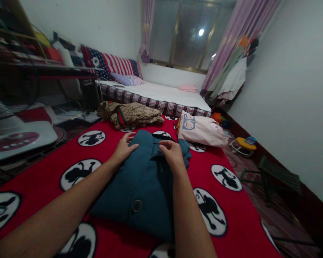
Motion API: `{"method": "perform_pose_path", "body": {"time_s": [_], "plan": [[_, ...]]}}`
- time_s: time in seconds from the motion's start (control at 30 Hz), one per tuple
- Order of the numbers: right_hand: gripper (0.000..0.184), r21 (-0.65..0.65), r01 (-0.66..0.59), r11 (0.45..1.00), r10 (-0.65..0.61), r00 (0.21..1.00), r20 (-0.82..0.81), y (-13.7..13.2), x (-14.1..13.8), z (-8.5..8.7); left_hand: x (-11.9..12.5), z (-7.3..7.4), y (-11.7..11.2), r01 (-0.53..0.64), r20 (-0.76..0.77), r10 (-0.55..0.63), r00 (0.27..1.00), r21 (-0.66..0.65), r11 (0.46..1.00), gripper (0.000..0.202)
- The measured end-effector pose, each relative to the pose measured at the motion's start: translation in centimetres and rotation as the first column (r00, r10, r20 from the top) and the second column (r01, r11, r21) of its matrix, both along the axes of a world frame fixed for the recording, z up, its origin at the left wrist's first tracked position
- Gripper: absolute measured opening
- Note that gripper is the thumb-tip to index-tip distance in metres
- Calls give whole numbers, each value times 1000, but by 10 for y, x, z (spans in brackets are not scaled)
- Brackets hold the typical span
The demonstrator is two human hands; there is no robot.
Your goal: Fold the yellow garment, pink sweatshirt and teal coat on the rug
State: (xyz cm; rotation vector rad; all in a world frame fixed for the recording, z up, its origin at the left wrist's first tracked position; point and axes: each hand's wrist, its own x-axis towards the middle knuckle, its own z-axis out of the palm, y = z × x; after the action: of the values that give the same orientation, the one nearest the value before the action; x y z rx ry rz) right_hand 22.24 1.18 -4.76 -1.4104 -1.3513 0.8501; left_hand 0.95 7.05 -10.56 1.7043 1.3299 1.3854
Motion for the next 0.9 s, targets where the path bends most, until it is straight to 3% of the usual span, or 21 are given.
{"method": "perform_pose_path", "body": {"time_s": [0.1,0.17,0.27,0.33,0.43,0.53,0.6,0.67,0.73,0.8,0.9], "plan": [[27,59,149,987,-159,961,226,-1,14,2,2,20,-14,-102,-236,150,960,206,973,42],[26,111,290,951,-311,878,365,-4,34,8,6,36,-25,-67,-369,180,912,298,952,30],[23,66,411,909,-382,762,523,-10,65,14,17,57,-43,130,-452,-60,890,127,983,13],[26,-56,402,914,-307,776,552,-12,78,13,26,65,-54,214,-425,-202,882,-20,977,27],[47,-197,347,917,-222,854,471,-10,82,2,36,64,-64,236,-411,-246,878,-77,969,44],[59,-197,304,932,-207,893,400,-6,68,-6,41,54,-66,269,-444,-269,854,-66,961,56],[56,-127,222,967,-180,943,280,-5,54,-5,42,48,-65,287,-456,-275,846,-44,957,52],[60,26,78,997,-79,995,64,-4,41,-1,41,43,-62,263,-458,-238,856,-11,965,46],[71,222,-10,975,38,992,-122,-1,34,3,40,41,-61,197,-487,-149,860,48,979,45],[71,334,40,942,28,980,-197,3,35,2,39,40,-61,140,-544,-57,837,113,984,47],[49,307,278,910,-241,959,-151,9,51,-7,40,39,-64,134,-596,-20,803,147,980,45]]}}
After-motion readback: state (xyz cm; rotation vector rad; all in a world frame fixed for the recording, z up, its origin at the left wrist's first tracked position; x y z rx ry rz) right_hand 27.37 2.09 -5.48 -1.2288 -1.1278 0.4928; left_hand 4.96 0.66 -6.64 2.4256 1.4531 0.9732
